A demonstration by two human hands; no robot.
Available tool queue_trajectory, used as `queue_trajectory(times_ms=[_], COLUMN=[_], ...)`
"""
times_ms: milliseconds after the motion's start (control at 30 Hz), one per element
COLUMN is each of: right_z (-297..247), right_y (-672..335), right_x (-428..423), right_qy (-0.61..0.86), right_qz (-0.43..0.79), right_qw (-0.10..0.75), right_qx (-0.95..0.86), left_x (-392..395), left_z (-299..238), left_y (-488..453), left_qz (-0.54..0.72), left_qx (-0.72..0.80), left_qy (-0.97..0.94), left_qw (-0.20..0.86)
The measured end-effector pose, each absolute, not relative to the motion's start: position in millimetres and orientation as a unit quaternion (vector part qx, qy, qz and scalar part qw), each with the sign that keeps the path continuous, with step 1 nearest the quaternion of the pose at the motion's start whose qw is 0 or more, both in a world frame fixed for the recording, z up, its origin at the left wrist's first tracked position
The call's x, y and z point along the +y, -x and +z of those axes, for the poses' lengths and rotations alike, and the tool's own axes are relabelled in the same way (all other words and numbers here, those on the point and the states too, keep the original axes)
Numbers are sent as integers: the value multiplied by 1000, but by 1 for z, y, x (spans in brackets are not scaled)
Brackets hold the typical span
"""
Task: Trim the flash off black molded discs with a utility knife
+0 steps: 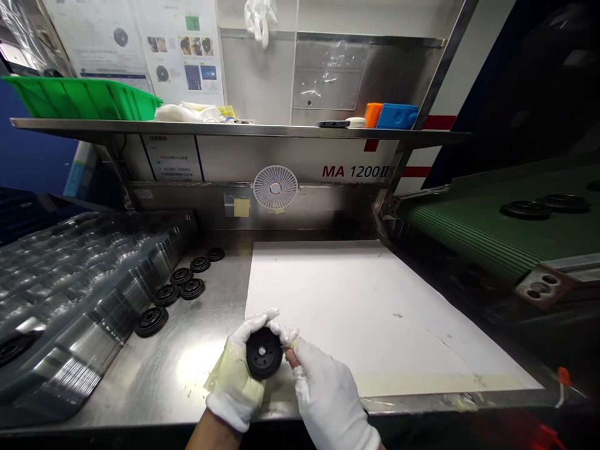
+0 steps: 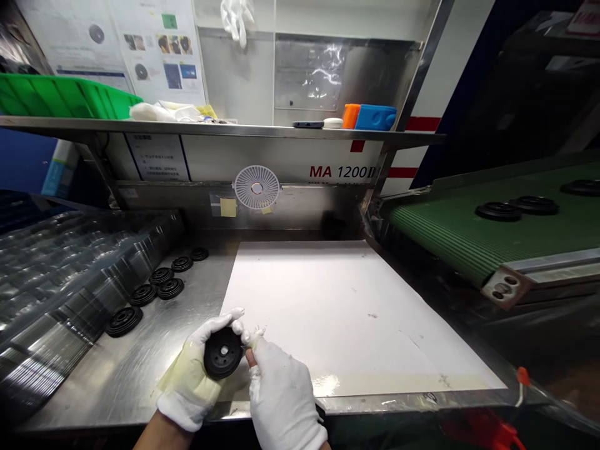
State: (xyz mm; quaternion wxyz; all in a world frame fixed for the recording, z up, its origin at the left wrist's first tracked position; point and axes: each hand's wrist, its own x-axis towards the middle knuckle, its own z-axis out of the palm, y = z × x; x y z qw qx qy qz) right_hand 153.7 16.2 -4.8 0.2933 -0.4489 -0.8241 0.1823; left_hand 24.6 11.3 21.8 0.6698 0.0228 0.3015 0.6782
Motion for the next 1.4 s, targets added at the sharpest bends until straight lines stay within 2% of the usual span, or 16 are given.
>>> queue_trajectory(times_ms=[200,367,567,733,967,1167,1400], right_z=[-11,-13,-26,-30,-34,-25,-29], right_y=[-152,-153,-147,-141,-129,-141,-134], right_x=[12,14,6,3,-3,6,-3], right_qy=[430,440,442,466,474,465,478], right_qz=[154,127,117,137,94,155,139], right_qw=[269,295,273,301,283,299,293], right_qx=[-848,-839,-846,-820,-829,-819,-816], left_x=[12,11,15,17,16,10,16], left_z=[20,20,6,2,2,1,11], left_y=[-25,-24,-24,-28,-34,-25,-37], left_qz=[691,664,720,759,810,734,782], left_qx=[291,290,311,280,280,265,265], left_qy=[-9,-19,-20,12,-4,-49,-16], left_qw=[662,689,620,588,515,624,564])
